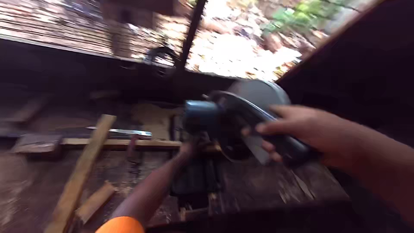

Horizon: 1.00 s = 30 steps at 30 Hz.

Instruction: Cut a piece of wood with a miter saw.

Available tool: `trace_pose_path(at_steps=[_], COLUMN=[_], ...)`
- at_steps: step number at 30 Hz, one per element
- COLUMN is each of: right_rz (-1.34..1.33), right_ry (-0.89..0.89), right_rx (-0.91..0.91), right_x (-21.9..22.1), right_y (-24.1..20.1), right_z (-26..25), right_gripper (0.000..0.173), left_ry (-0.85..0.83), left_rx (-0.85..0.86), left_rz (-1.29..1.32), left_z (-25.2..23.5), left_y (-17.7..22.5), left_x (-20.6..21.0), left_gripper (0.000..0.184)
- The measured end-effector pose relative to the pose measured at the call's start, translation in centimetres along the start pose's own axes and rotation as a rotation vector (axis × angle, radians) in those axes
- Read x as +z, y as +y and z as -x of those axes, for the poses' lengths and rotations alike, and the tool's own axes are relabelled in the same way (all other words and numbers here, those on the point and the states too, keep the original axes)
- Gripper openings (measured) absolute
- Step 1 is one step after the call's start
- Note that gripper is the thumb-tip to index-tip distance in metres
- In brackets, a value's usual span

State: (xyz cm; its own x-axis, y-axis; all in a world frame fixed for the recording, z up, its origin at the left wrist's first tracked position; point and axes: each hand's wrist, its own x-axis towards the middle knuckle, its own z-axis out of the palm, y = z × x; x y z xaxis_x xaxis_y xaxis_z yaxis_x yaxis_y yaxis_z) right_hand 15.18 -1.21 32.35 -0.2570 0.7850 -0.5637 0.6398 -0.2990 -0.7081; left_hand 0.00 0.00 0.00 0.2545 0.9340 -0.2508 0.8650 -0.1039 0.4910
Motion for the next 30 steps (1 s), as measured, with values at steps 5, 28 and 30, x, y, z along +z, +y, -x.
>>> trace_pose_path(at_steps=[5,28,30], right_rz=[0.013,-0.015,-0.026], right_ry=[0.03,-0.224,-0.206], right_rx=[-0.044,0.007,0.006], right_x=[0.3,-2.1,-1.6], right_y=[-0.2,3.4,3.8], right_z=[0.3,-2.2,-1.7], right_gripper=[0.014,0.028,0.03], left_ry=[0.011,-0.016,-0.019], left_rx=[0.08,0.095,0.095], left_rz=[-0.237,-0.304,-0.298], left_z=[-2.4,-3.1,-3.0], left_y=[-0.4,0.0,0.1], left_x=[2.0,2.4,2.3], left_gripper=[0.082,0.076,0.075])
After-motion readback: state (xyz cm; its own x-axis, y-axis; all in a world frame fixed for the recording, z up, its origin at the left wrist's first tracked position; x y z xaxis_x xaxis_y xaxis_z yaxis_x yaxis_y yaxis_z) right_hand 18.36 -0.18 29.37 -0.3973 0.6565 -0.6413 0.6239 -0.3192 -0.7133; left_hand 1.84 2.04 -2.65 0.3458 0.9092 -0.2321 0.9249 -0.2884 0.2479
